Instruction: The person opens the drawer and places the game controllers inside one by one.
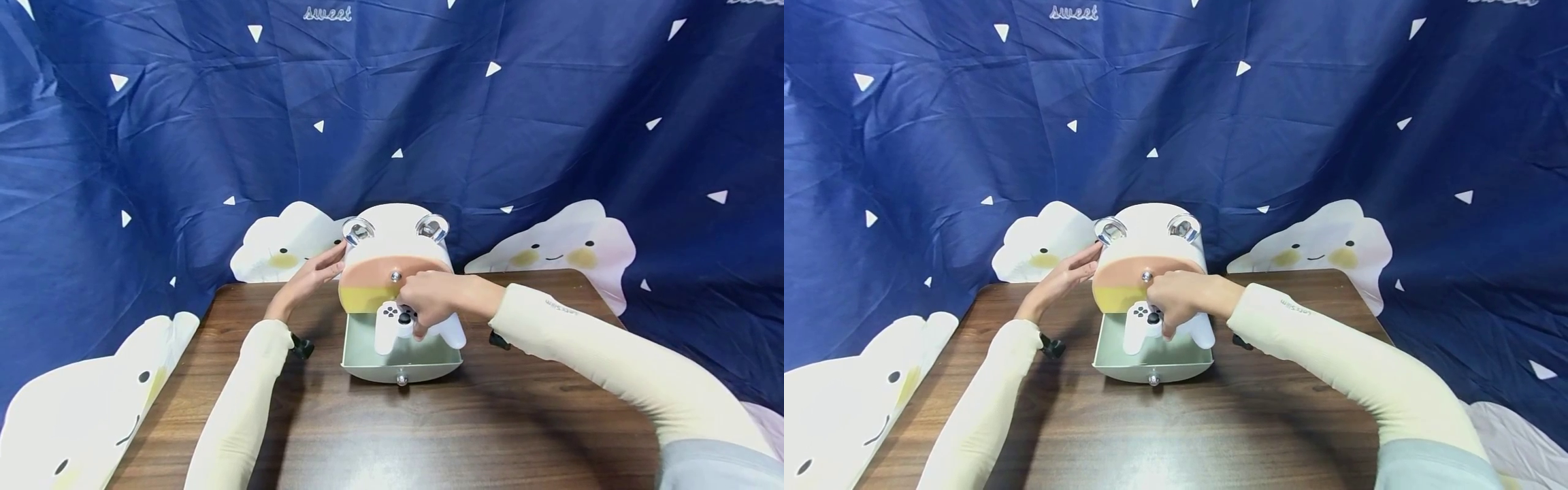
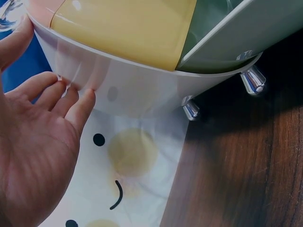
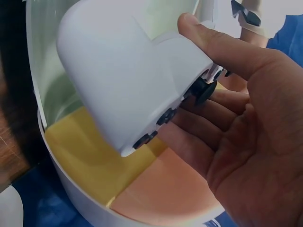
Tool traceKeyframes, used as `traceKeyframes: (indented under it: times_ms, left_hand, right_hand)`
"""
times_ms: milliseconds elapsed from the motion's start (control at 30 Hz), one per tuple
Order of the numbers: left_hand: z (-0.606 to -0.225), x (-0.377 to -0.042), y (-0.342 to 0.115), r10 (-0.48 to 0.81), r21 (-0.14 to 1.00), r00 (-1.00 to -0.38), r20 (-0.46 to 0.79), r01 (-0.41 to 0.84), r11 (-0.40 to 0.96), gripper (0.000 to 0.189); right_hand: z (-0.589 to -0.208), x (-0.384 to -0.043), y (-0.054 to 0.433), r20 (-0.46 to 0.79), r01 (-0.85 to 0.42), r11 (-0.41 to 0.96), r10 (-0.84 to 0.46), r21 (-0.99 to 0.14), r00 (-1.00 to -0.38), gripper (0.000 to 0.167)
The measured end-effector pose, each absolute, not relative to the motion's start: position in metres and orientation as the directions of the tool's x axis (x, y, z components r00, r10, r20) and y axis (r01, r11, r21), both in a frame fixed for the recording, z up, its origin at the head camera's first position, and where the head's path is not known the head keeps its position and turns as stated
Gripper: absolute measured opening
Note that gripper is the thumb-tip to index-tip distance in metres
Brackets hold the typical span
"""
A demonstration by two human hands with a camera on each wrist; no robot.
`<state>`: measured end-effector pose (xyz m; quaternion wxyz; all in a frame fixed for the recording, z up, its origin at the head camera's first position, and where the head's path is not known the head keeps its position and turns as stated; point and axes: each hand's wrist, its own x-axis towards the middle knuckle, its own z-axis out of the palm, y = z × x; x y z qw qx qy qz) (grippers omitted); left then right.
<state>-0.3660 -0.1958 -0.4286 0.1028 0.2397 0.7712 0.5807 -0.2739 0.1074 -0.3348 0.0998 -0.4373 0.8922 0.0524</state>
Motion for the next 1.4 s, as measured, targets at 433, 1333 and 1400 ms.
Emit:
traceKeyframes:
  times_ms: [433, 1333, 1400]
  left_hand:
    - [-0.427, -0.365, -0.195, 0.49, 0.945, -0.863, 0.123, 0.253, 0.209, 0.068]
    - [-0.432, -0.369, -0.194, 0.501, 0.954, -0.856, 0.129, 0.245, 0.173, 0.067]
    - [-0.432, -0.37, -0.194, 0.501, 0.954, -0.855, 0.133, 0.248, 0.17, 0.066]
  right_hand:
    - [-0.365, -0.28, 0.091, -0.23, -0.796, 0.605, -0.771, 0.029, -0.594, 0.035]
    - [-0.41, -0.29, 0.076, -0.295, -0.76, 0.643, -0.712, 0.088, -0.637, 0.03]
    - [-0.411, -0.29, 0.075, -0.296, -0.76, 0.644, -0.712, 0.086, -0.637, 0.031]
